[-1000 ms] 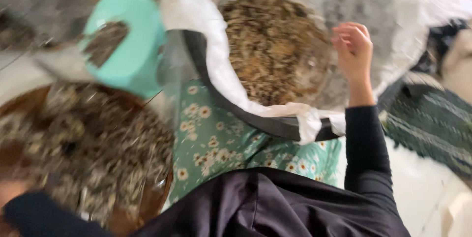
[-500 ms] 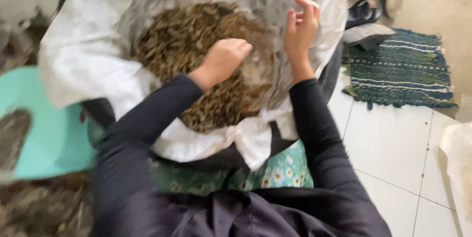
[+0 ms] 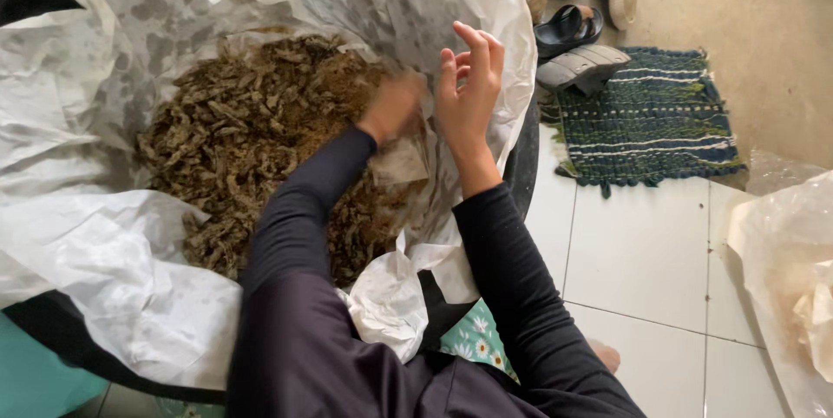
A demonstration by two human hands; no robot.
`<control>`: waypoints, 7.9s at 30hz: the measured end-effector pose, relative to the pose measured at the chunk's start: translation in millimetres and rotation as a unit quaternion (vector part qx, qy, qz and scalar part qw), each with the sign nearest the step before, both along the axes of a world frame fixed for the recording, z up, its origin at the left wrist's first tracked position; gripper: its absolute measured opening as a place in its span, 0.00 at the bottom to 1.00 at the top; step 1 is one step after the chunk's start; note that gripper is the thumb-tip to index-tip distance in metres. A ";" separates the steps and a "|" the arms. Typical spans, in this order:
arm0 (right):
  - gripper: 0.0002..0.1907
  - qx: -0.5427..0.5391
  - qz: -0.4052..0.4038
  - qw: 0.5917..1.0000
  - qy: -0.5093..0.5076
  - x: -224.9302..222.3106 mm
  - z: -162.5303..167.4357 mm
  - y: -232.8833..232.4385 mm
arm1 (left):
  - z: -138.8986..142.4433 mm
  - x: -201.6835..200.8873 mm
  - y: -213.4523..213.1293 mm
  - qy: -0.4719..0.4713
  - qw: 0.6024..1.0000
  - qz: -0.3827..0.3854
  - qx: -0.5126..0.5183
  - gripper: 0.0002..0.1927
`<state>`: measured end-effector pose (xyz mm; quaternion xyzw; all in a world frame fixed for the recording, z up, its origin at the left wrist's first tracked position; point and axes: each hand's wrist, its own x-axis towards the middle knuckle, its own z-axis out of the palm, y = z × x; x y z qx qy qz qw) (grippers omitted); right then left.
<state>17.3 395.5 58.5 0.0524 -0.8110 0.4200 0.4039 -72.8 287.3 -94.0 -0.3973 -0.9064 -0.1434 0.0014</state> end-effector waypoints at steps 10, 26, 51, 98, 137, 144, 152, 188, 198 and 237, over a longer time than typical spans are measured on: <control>0.17 -0.008 0.001 1.000 -0.011 0.7 -2.0 -5.5 | -55.7 78.1 -5.1 -0.023 0.986 -0.099 -0.130 0.12; 0.13 0.036 0.087 0.989 0.117 41.5 35.2 -56.8 | 123.6 65.5 -134.0 -0.024 0.831 0.268 0.486 0.10; 0.39 -0.144 0.468 0.854 -0.177 22.3 -19.2 -86.7 | 121.6 116.8 -156.1 -0.186 0.772 0.240 0.559 0.44; 0.66 0.619 0.515 0.523 -0.280 110.7 -104.7 -202.3 | 84.5 72.4 -303.8 -0.349 0.147 0.113 0.919 0.60; 0.11 -0.162 0.316 0.934 -0.046 -12.0 94.7 -174.6 | 45.8 49.4 -249.2 -0.416 0.149 0.177 0.880 0.56; 0.30 0.174 0.241 0.953 0.054 -19.9 62.1 -215.0 | 44.1 47.7 -243.5 -0.403 0.105 0.165 0.894 0.58; 0.47 0.216 0.353 0.901 -0.132 -1.3 57.2 -199.2 | 61.5 55.3 -246.6 -0.375 0.033 0.231 0.897 0.57; 0.45 0.354 0.261 0.783 -0.440 2.4 -134.4 -293.8 | 74.3 65.4 -293.9 -0.316 -0.052 -0.015 0.947 0.58; 0.19 0.511 0.447 0.706 -0.202 11.4 -178.5 -215.1 | 73.2 66.8 -287.9 -0.320 -0.022 0.011 0.947 0.54; 0.04 0.358 0.392 0.847 -0.036 -14.0 119.6 -200.1 | 60.2 54.9 -251.5 -0.354 0.081 0.111 0.925 0.51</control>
